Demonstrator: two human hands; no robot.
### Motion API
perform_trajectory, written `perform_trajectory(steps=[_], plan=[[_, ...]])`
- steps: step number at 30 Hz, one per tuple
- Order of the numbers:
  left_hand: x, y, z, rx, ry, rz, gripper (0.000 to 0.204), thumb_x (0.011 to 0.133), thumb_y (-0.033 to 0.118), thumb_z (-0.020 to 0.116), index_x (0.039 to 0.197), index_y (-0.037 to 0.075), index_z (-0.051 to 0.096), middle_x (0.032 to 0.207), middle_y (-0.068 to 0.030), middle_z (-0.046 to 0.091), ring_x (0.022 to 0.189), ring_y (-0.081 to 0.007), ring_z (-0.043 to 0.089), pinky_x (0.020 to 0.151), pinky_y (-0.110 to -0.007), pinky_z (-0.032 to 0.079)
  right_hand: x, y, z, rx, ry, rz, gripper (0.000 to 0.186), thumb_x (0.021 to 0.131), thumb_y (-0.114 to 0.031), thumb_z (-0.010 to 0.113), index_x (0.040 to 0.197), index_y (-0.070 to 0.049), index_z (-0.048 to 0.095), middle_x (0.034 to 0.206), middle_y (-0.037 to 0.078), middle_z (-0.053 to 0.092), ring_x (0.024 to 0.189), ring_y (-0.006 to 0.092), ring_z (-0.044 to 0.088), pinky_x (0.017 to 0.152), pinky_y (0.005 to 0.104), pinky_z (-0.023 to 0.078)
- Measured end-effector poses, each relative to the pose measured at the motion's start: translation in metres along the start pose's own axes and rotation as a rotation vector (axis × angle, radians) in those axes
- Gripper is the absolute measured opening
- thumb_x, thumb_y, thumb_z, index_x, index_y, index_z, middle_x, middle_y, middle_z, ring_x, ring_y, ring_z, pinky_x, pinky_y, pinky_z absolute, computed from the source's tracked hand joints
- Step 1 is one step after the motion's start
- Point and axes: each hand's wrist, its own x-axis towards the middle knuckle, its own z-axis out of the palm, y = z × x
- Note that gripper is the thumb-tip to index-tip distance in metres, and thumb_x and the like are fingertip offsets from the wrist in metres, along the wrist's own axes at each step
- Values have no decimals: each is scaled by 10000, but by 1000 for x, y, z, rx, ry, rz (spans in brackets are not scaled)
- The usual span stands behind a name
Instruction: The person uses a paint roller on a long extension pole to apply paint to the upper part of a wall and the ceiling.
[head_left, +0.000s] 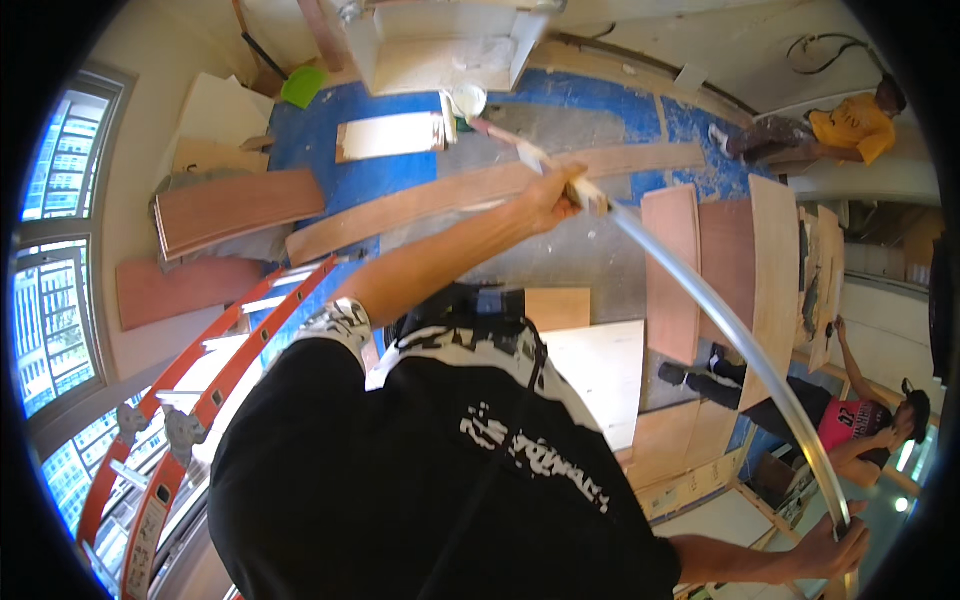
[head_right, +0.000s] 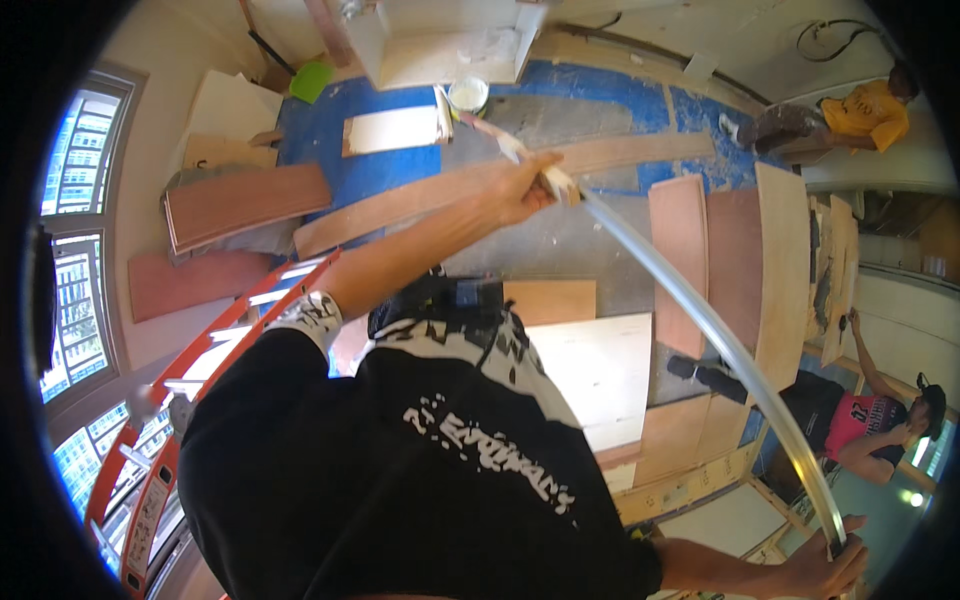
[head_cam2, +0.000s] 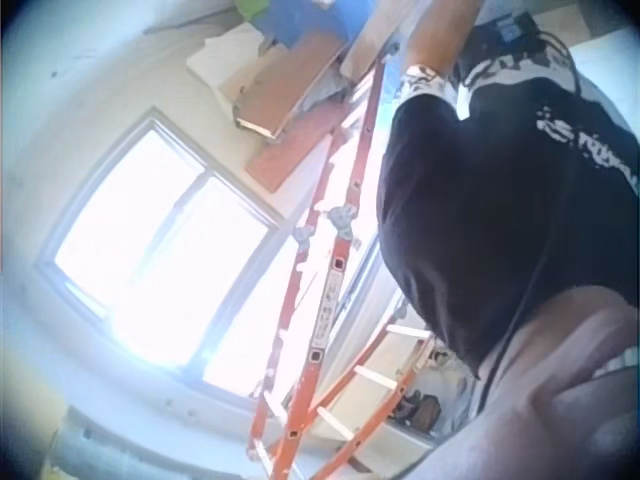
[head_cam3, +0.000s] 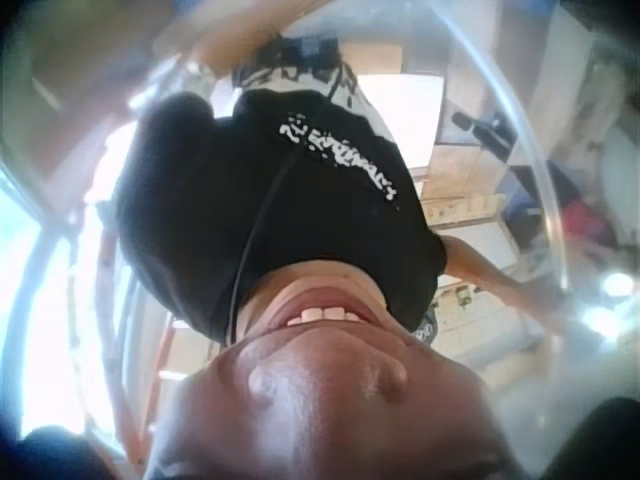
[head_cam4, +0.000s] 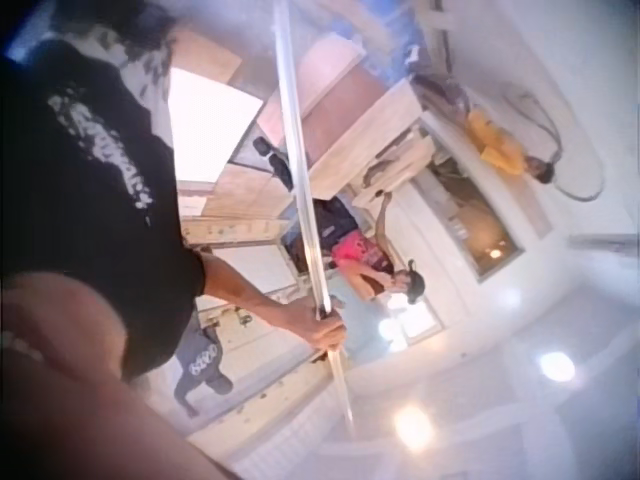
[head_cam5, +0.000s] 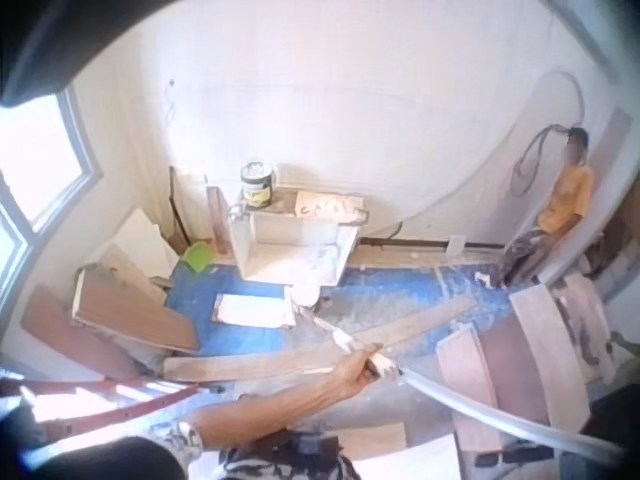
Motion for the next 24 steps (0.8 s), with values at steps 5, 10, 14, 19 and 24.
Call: perform_trajectory(steps=[5,10,14,19,24], plan=[[72,-4,-2,115,-294,-78,345,942,319,582,1126,35,510,1019,-123,595,927,-239,616,851,-362,533,3,-31,-37,153,-117,73,336,846,-152,680,625,-63,443,614,92,426,574,293,474,566,410,377],[108,20,-49,-16,-168,-125,421,913,352,606,1204,52,551,1112,-102,635,1038,-243,613,882,-391,532,47,-80,-32,365,-278,193,313,765,-99,696,613,-44,428,604,100,426,584,300,478,594,394,368],[131,22,-30,187,-138,-229,312,884,363,660,1038,100,590,964,-67,634,871,-201,611,766,-331,520,35,-90,-43,348,-435,321,218,747,-95,697,713,-37,490,652,118,473,662,305,515,688,404,400],[172,45,-16,283,-130,-376,236,876,286,666,916,73,575,847,-76,647,749,-196,629,749,-329,546,80,-174,-52,390,-662,280,271,740,-73,653,995,-29,573,840,142,574,857,312,569,878,452,411],[217,87,-32,373,-197,-438,224,880,257,634,931,47,578,916,-111,675,807,-215,671,745,-322,574,144,-289,-42,551,-760,108,313,776,-51,579,1089,-55,582,888,139,603,896,300,583,870,425,418]])
